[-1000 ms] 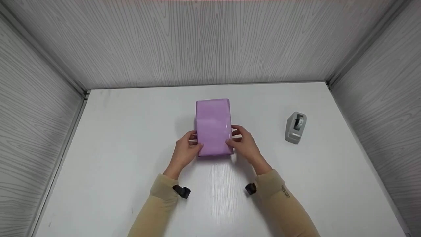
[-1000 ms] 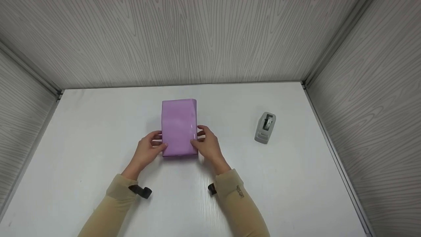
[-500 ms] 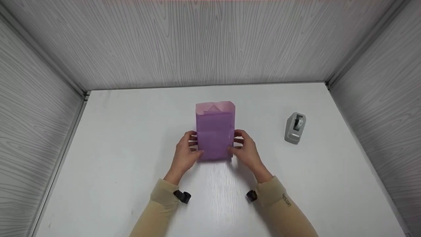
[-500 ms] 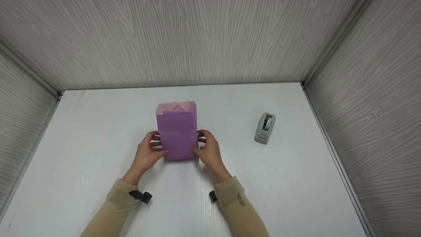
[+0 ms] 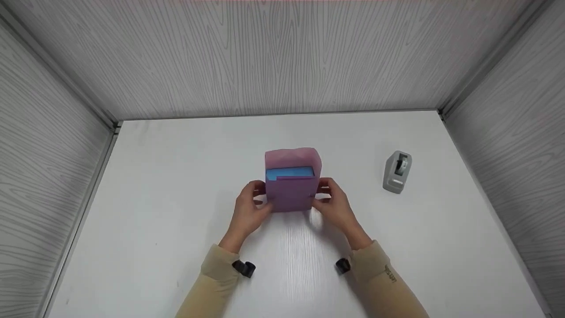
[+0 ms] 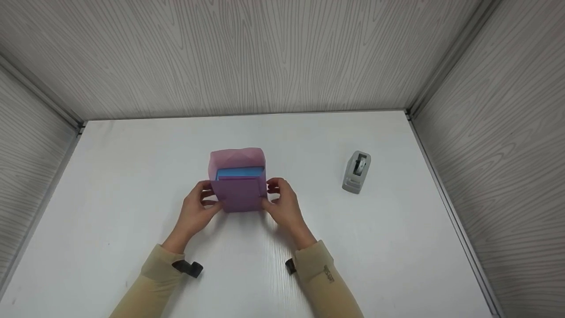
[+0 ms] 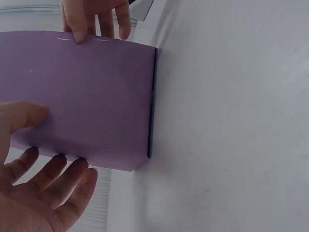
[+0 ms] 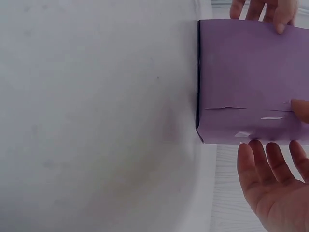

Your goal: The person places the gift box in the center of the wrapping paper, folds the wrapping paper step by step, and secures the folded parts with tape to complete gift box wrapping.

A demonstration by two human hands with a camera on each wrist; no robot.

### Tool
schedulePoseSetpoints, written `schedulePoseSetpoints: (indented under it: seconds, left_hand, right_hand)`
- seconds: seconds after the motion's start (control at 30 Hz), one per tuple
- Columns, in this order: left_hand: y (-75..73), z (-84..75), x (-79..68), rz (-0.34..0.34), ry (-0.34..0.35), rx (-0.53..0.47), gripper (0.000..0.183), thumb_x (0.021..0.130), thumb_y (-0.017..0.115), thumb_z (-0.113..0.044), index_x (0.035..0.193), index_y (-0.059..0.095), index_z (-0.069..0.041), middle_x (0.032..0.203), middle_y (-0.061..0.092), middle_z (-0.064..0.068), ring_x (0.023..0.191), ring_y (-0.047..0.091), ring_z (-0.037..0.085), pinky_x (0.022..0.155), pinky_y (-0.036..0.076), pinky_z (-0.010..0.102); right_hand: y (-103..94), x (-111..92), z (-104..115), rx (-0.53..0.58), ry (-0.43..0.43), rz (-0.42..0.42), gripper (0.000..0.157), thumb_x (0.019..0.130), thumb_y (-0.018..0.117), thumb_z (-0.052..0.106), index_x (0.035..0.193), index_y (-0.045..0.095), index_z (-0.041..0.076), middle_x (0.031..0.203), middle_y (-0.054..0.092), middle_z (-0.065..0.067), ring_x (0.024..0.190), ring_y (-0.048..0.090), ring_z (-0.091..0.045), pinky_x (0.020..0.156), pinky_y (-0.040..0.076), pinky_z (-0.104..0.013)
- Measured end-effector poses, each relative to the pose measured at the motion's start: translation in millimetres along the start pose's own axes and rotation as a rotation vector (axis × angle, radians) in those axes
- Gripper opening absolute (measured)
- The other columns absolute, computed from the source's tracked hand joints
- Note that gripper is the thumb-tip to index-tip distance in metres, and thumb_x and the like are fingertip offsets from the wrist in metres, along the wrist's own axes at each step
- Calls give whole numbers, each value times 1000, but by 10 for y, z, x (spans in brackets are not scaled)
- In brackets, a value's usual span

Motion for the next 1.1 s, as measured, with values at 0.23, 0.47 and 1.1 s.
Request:
schedulePoseSetpoints:
  seconds: [0.23,0.47,1.1]
  left_hand:
    - [-24,-67,-37,-91,104,-4,47,89,73,-22,127,55,-1,116,62,10,105,61,21,80,54,38]
    - [-42,-110,-22,-143,147,1,35,92,71,-23,118,62,-1,108,67,8,97,64,18,79,54,38]
    - [-45,-200,60,-217,62,57,18,87,74,-21,89,65,-5,86,67,3,76,65,15,70,53,34]
  right_hand:
    - [-6,-24,109,-26,-116,-67,46,87,73,3,128,54,-1,123,57,-15,110,59,-28,85,52,-45]
    - [-2,11,189,-35,-153,-146,32,88,75,11,115,60,1,109,63,-9,100,61,-21,82,52,-46]
    - [102,75,288,-45,-108,-236,22,85,76,9,94,59,-1,89,62,-8,87,61,-21,62,50,-24]
Point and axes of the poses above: each hand's wrist, its own x-axis towards the middle knuckle, its own y-axis out of the palm, z = x × y, the point moved 3 cm from there along x, towards the middle knuckle
